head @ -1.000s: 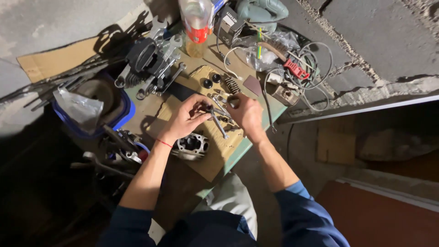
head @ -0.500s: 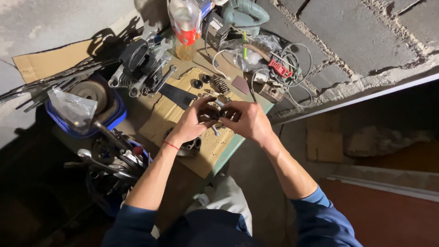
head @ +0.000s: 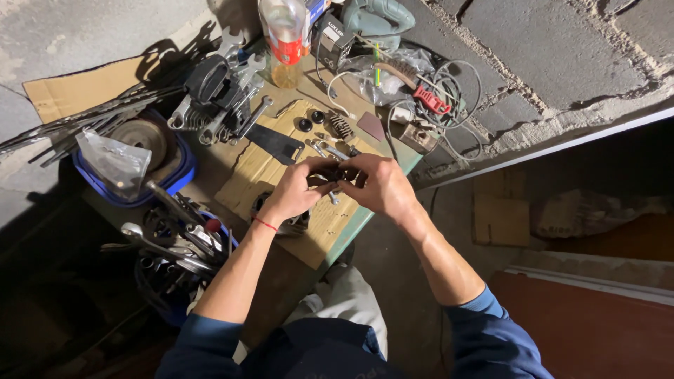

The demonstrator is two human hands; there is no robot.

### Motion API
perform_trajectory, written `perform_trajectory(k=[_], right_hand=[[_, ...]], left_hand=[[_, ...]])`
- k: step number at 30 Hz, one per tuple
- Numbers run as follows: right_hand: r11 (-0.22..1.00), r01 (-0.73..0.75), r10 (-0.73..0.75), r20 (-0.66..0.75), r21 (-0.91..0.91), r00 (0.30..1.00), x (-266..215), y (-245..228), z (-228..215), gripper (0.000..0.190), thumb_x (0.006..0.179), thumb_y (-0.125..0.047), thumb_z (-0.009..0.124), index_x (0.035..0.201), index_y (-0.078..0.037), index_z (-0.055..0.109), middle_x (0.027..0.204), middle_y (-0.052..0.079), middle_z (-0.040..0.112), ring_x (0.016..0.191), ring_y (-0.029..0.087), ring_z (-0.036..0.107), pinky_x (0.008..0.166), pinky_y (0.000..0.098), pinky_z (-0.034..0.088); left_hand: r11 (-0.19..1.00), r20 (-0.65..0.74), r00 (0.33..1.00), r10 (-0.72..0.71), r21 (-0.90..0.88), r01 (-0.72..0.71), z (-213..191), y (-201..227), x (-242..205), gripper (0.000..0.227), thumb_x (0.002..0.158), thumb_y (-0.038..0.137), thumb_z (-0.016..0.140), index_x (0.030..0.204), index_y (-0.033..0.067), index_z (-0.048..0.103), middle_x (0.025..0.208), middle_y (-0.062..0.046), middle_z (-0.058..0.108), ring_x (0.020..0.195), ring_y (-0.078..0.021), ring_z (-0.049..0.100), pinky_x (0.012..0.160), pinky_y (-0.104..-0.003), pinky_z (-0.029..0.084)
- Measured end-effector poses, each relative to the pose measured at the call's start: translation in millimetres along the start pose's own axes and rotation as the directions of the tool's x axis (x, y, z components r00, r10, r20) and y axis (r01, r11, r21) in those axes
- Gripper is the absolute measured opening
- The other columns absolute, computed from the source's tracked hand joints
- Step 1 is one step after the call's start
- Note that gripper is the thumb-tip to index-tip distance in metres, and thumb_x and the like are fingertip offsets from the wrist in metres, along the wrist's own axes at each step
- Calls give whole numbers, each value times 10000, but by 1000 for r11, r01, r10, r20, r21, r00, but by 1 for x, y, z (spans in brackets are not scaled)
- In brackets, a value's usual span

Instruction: The person handles various small mechanical components, including springs and valve-like parts, on a cluttered workbench. They pick up and examine a metal cylinder head, turning it over to view different sides, and then place it back on the table among other tools and parts.

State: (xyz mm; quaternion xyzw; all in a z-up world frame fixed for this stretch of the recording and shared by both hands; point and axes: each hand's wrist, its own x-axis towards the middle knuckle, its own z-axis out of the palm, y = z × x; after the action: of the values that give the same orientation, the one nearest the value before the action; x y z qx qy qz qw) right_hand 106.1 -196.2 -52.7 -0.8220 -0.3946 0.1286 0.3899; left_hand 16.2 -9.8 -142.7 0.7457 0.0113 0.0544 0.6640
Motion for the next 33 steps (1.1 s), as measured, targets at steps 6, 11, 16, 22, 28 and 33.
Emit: perform_trajectory(k=[6, 11, 16, 22, 28, 33], right_hand=[[1000, 26, -26, 10, -3, 1000, -1, 9, 3, 325, 767, -119, 838, 1074, -48, 759, 911, 118, 741, 753, 217, 748, 685, 328, 599], [998, -20, 19, 15, 55, 1000, -4, 17, 7, 355, 773, -140, 843, 1102, -49, 746, 920, 109, 757, 768, 197, 759, 700, 316, 605], [988, -141, 142, -17, 65, 990, -26, 42, 21, 384, 777, -211, 867, 1095, -44, 732, 872, 91, 776, 748, 182, 762, 705, 314, 607], [949, -305, 304, 21, 78, 952, -69, 79, 54, 349, 799, -272, 831, 1071, -60, 771, 855, 85, 791, 734, 194, 767, 708, 329, 609], [895, -432, 424, 88, 116, 901, -91, 93, 81, 352, 813, -302, 802, 1045, -40, 767, 862, 100, 794, 761, 208, 781, 730, 332, 615], [888, -424, 413, 94, 178, 906, -96, 93, 103, 321, 837, -264, 783, 1035, -13, 759, 900, 126, 791, 806, 230, 784, 754, 334, 611]], left_hand=[[998, -11, 999, -52, -33, 52, 5, 7, -1, 463, 866, 22, 766, 1302, -17, 619, 1182, -121, 741, 1038, -183, 752, 900, -298, 608], [999, -20, 999, -40, -21, 40, 5, -4, 0, 479, 857, -7, 754, 1316, -9, 618, 1187, -112, 736, 1063, -163, 729, 918, -293, 599], [994, -50, 994, -97, 53, 100, -11, -10, 6, 448, 856, 9, 756, 1296, 8, 673, 1147, -75, 743, 968, -121, 717, 824, -258, 602], [966, -208, 968, -137, 188, 177, -47, -9, 16, 365, 870, 40, 818, 1231, 41, 765, 1036, -40, 761, 743, -83, 603, 631, -208, 489], [999, -147, 989, -32, 37, 38, -75, -25, 34, 341, 900, 1, 788, 1228, -20, 696, 1074, -39, 712, 913, -60, 640, 796, -198, 552], [992, -188, 974, -127, -15, 127, -86, -48, 51, 342, 864, 2, 789, 1182, -28, 666, 1063, -37, 723, 959, -89, 702, 872, -229, 599]])
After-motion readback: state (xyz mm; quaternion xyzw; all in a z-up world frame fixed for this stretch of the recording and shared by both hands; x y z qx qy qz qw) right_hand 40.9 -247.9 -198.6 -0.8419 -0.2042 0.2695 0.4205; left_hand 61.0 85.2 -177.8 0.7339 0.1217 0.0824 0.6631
